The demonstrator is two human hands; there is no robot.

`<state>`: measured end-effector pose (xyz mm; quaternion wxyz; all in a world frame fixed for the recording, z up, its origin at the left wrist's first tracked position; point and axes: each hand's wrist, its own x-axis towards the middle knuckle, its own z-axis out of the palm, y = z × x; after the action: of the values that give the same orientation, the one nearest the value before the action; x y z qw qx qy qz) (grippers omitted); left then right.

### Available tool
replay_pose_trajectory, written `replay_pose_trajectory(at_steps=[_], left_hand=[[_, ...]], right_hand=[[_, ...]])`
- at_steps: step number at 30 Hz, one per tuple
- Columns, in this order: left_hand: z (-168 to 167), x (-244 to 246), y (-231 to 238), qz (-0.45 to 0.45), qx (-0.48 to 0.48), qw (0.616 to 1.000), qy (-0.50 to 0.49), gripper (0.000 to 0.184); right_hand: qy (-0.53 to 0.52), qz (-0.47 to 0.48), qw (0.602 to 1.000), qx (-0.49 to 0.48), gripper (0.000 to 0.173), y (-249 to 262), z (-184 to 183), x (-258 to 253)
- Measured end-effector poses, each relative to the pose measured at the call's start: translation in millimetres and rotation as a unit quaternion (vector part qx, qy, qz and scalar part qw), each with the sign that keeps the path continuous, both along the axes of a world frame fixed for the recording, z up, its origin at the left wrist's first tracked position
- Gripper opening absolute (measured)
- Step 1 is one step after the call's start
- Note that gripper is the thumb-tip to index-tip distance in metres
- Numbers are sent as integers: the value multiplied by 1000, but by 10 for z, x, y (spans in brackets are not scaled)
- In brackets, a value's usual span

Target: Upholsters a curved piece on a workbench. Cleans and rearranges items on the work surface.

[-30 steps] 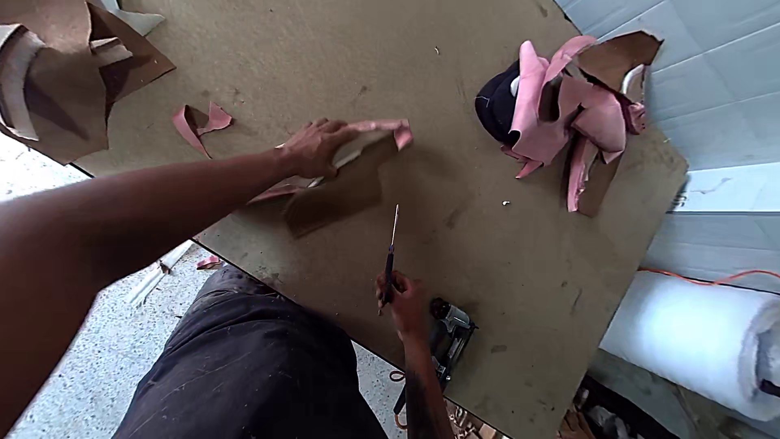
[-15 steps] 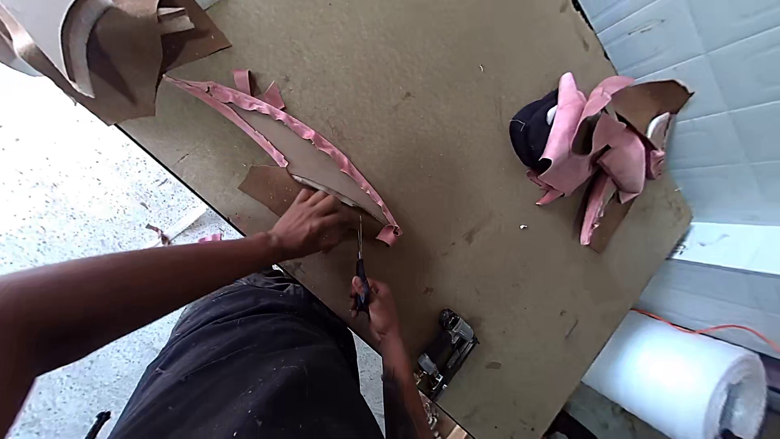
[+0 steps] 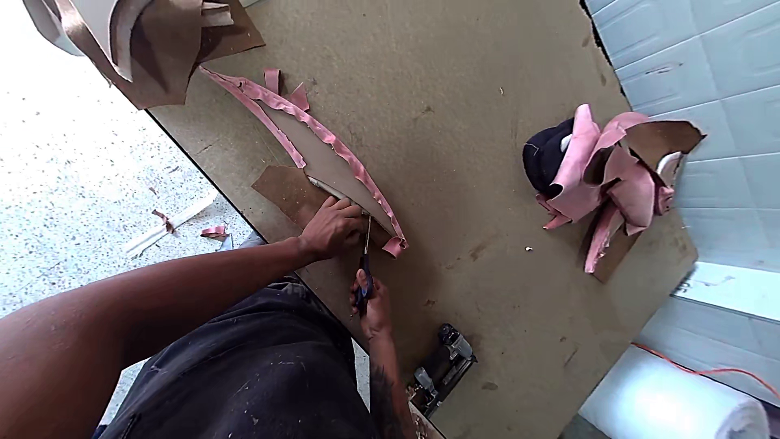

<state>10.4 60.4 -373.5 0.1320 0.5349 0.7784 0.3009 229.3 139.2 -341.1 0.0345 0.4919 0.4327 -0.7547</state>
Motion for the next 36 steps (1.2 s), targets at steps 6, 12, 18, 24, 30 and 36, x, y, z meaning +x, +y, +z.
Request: replay_pose_trajectory(at_steps=[6,12,18,24,30,36], left_hand=[[-63,-45,-20,2,-15,997,-74,11],[-24,-77,-28,17,-19,991,-134,11],[91,-67,-11,12,-32,985,-168,10],[185,-48,38,12,-32,984,-177,10],[175,-49,30,14,-32,982,-185,11],[188,-58,11,27,-31,975,-220,11]], right_hand=[[-5,-12,1000,-10,44,-98,-77,8],[3,-43,999,-28,40,-137,-82,27],[45,-65,996,-32,42,-194,-106,6],[51,-85,995,-14,42,-242,-124,-50],[36,-92,995,9,38,-274,-104,-30],[36,-86,995,16,37,-318,-126,-12]])
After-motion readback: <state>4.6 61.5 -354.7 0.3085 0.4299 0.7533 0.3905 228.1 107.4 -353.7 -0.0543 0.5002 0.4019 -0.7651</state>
